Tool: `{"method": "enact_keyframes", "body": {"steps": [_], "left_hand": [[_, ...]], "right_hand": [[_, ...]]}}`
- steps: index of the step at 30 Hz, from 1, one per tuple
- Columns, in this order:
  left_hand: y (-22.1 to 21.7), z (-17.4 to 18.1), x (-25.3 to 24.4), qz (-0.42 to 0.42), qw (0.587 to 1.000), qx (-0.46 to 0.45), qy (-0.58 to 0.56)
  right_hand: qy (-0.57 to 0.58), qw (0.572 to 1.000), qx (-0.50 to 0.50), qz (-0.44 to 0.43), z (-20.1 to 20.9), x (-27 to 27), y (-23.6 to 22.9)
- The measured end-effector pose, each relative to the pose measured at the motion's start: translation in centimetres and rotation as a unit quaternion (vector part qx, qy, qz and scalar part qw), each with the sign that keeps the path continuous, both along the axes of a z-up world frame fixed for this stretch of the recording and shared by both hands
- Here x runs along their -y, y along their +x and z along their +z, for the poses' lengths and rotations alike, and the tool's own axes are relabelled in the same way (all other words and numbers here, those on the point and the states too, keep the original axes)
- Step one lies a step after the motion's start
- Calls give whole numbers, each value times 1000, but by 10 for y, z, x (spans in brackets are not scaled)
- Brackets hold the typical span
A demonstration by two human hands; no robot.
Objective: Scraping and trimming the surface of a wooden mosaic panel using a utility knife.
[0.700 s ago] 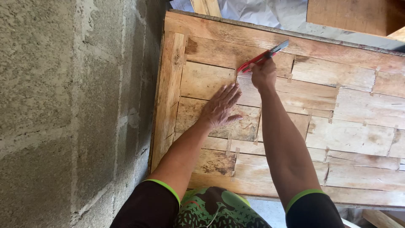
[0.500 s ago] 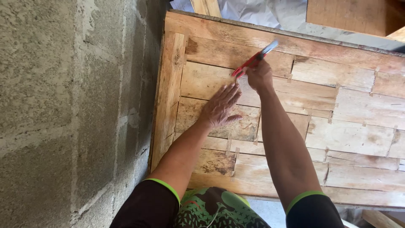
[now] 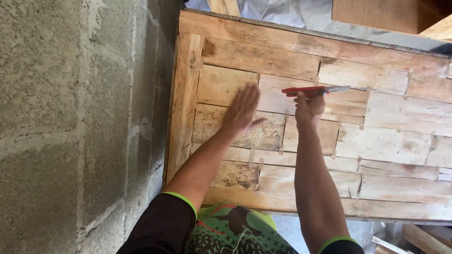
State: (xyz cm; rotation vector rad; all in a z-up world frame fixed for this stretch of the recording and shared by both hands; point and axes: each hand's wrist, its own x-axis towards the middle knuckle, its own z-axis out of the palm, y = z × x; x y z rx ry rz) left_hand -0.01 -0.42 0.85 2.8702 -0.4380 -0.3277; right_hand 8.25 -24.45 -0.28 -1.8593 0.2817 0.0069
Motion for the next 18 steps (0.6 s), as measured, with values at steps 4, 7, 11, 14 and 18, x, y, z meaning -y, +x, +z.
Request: {"method": "enact_keyframes", "body": {"steps": [4, 7, 11, 14, 18], "left_hand": [[-25, 1, 22, -146, 987, -18, -68], [-50, -13, 33, -296, 946, 2, -131], [-73, -37, 24, -125, 958, 71, -249], [-73, -52, 5, 90, 951, 135, -265], [-61, -62, -24, 291, 955, 57, 7]], "right_hand": [[15, 999, 51, -11, -1, -5, -3], [-82, 994, -50, 42, 27, -34, -5], [-88, 988, -64, 111, 17, -56, -4], [-114, 979, -59, 160, 2, -53, -6], [-213, 956, -75, 188, 11, -53, -17]]}}
